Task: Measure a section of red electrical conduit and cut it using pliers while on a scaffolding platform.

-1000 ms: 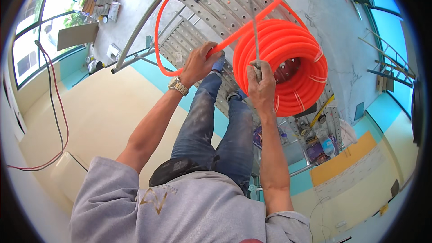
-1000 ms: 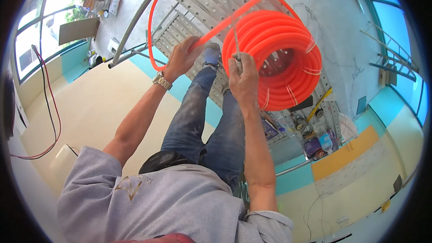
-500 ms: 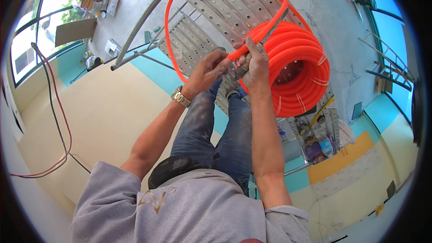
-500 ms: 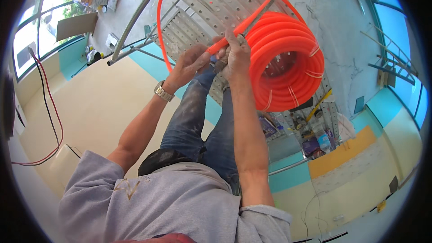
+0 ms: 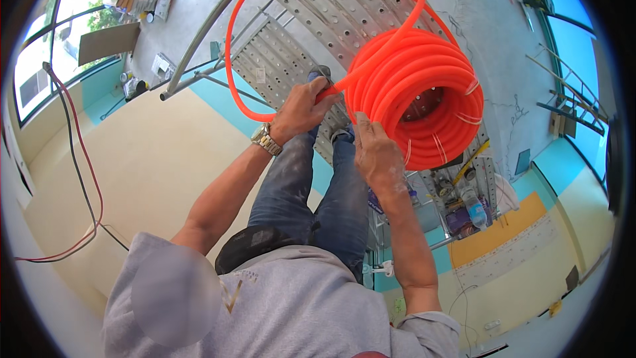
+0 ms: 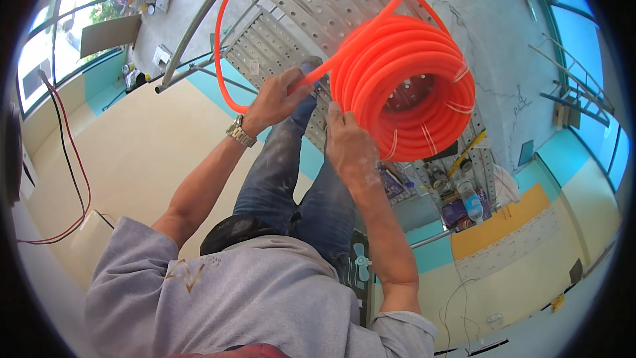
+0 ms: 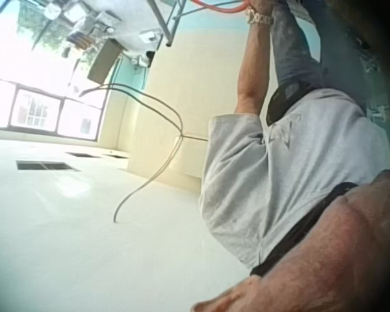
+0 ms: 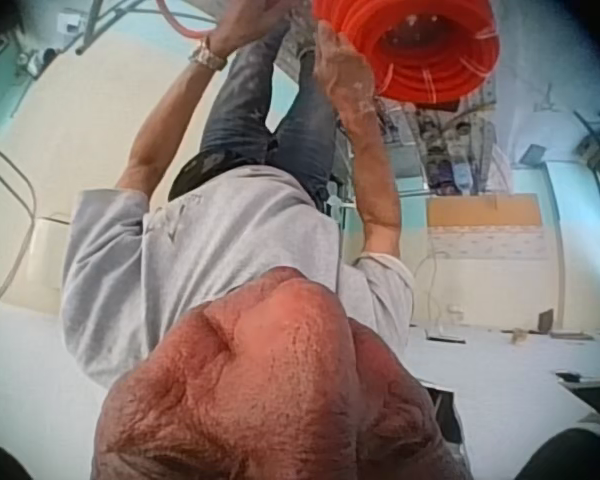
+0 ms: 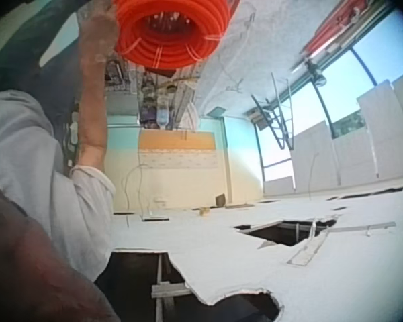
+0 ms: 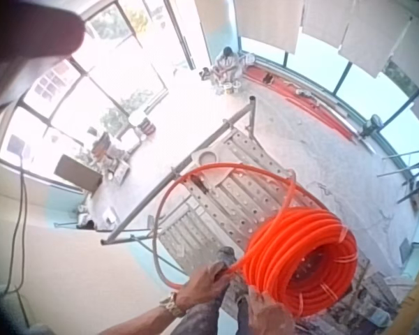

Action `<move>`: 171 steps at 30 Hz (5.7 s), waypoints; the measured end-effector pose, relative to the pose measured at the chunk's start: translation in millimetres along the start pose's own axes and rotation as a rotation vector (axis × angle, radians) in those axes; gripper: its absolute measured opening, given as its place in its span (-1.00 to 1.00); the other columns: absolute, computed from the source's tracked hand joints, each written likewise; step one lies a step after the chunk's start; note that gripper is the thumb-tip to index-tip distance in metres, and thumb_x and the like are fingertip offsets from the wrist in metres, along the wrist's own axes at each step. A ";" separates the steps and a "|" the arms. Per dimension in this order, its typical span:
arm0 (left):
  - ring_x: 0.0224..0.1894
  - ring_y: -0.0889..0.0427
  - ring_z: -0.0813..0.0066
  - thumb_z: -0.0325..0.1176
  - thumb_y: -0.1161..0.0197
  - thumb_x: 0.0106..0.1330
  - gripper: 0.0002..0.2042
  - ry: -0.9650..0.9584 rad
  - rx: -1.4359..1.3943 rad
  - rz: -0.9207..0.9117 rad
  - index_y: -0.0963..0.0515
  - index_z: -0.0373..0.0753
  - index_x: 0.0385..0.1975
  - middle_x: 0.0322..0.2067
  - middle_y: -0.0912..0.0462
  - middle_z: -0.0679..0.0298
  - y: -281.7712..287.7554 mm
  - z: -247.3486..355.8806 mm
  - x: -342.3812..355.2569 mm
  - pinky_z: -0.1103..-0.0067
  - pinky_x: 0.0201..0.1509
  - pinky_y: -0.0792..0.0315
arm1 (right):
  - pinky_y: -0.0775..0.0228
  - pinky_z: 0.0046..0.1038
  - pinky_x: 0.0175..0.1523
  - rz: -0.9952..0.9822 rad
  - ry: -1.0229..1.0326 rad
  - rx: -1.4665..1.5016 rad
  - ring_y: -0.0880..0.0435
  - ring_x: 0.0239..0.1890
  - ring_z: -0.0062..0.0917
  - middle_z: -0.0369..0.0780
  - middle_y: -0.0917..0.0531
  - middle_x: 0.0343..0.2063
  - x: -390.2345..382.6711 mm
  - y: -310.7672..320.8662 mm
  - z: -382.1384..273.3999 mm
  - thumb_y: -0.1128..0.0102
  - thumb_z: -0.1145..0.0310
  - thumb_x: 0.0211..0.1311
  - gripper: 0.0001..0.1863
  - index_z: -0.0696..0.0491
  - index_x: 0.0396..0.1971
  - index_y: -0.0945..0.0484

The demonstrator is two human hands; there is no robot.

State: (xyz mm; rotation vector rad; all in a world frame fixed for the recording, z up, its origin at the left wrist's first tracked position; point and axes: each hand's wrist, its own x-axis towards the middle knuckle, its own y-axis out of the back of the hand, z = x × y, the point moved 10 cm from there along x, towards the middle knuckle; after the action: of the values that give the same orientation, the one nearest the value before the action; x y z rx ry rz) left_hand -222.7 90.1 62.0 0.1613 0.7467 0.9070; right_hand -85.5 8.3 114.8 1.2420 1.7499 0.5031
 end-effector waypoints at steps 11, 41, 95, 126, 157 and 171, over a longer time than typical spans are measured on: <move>-0.36 -0.60 -0.17 -0.32 -0.30 0.30 -0.78 -0.106 0.032 0.059 -0.50 -0.37 -0.36 -0.50 -0.56 -0.12 10.0 2.2 4.3 0.21 -0.31 -0.41 | -0.63 -0.14 -0.34 -0.071 -0.048 -0.117 -0.75 -0.36 -0.10 -0.05 -0.62 -0.29 -21.9 11.1 0.0 -0.04 0.38 0.39 -0.63 0.10 0.15 -0.40; -0.36 -0.62 -0.14 -0.37 -0.26 0.31 -0.86 -0.251 0.266 0.127 -0.51 -0.30 -0.36 -0.53 -0.59 -0.04 1.8 2.4 -4.0 0.17 -0.32 -0.45 | -0.62 -0.09 -0.19 -0.107 -0.136 -0.059 -0.75 -0.26 -0.04 0.02 -0.69 -0.27 37.5 -18.0 -25.2 0.03 0.40 0.38 -0.78 0.15 -0.06 -0.43; -0.36 -0.62 -0.12 -0.35 -0.26 0.37 -0.83 -0.166 0.376 0.094 -0.47 -0.33 -0.29 -0.52 -0.57 -0.05 24.3 -37.2 -10.7 0.18 -0.29 -0.45 | -0.67 -0.29 -0.27 -0.060 -0.024 -0.115 -0.80 -0.36 -0.25 -0.05 -0.72 -0.42 39.6 -33.6 -37.8 -0.06 0.42 0.33 -0.83 0.20 -0.19 -0.49; -0.35 -0.64 -0.05 -0.32 -0.25 0.37 -0.78 -0.142 0.181 0.171 -0.54 -0.31 -0.11 -0.43 -0.62 -0.01 52.1 -38.4 -4.4 0.24 -0.25 -0.46 | -0.58 -0.21 -0.21 0.617 0.112 0.551 -0.69 -0.18 -0.17 -0.13 -0.65 -0.22 54.5 32.8 -8.8 -0.27 0.55 0.25 -0.71 0.06 -0.04 -0.54; -0.76 -0.44 0.32 -0.22 -0.41 0.23 -0.73 -0.706 0.234 -0.438 -0.43 -0.14 -0.52 -0.79 -0.35 0.32 61.8 125.3 -146.4 0.41 -0.67 -0.26 | -0.41 -0.26 -0.20 -0.638 0.440 0.832 -0.65 -0.29 -0.17 -0.08 -0.62 -0.34 -48.3 50.3 -90.5 -0.19 0.14 0.43 -0.66 0.14 -0.10 -0.56; -0.63 -0.29 0.72 -0.21 0.00 0.59 -0.76 -0.003 -0.466 -0.287 -0.41 -0.28 -0.23 -0.59 -0.40 0.41 37.3 96.6 -114.3 0.66 -0.55 -0.21 | -0.42 -0.43 -0.24 0.236 0.251 0.858 -0.57 -0.29 -0.48 -0.22 -0.55 -0.37 -27.3 92.9 -54.2 -0.35 0.31 0.30 -0.68 0.08 -0.03 -0.52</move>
State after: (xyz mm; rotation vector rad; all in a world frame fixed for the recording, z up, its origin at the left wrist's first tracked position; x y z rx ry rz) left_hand -228.7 43.0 208.8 -0.3484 0.5216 0.7815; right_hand -79.8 31.0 223.2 2.0634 2.1317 0.0049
